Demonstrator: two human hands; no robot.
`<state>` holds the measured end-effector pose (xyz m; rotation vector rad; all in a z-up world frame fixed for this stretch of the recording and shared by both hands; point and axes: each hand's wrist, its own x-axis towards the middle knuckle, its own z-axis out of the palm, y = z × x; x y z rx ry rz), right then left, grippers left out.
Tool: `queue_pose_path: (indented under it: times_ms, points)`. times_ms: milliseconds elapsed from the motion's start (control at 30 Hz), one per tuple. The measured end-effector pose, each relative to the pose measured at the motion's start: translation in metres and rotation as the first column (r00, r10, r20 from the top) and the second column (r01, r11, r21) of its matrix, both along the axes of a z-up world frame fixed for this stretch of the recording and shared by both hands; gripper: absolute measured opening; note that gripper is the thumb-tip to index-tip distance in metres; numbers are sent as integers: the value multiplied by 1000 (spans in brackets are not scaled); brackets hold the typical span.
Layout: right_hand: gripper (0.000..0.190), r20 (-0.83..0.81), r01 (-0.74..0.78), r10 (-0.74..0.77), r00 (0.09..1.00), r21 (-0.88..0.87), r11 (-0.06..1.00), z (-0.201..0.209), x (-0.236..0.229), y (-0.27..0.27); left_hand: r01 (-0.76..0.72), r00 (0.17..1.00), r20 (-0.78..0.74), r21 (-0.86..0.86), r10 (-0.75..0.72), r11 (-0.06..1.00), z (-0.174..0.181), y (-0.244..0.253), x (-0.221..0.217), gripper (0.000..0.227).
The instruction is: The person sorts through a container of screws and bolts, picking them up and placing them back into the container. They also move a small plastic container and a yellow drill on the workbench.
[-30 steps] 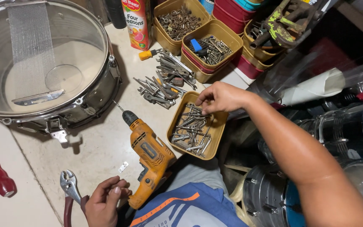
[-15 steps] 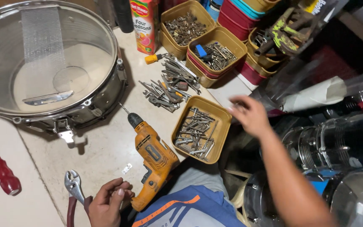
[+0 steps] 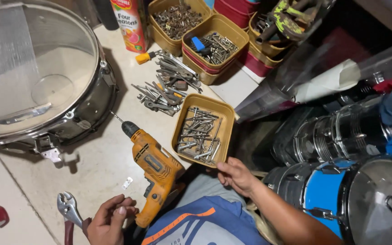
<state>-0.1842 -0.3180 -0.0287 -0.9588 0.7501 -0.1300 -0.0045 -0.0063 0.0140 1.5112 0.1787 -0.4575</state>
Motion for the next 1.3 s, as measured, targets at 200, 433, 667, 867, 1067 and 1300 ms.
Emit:
queue_pose_path:
  times_ms: [200, 433, 667, 867, 1067, 1300]
  points:
    - [31, 52, 9, -3, 999, -104, 995, -24, -10, 6, -23, 997, 78, -61, 27, 998, -7, 1, -6, 29]
    - [50, 115, 46, -36, 993, -80, 996, -25, -12, 9, 37, 997, 74, 19, -38, 999, -7, 5, 0, 31]
    - [42, 134, 38, -24, 991, -106, 994, -24, -13, 9, 67, 995, 72, 19, -68, 998, -14, 6, 3, 29]
    - [48, 121, 20, -6, 993, -113, 993, -20, -13, 11, 59, 997, 45, 62, -61, 996, 1, 1, 1, 29]
    - [48, 106, 35, -21, 994, -130, 991, -28, -16, 11, 39, 999, 32, 45, -41, 998, -1, 1, 1, 28]
    - [47, 117, 21, -11, 993, -88, 996, -21, -13, 11, 29, 999, 39, 49, -31, 998, 5, -1, -1, 30]
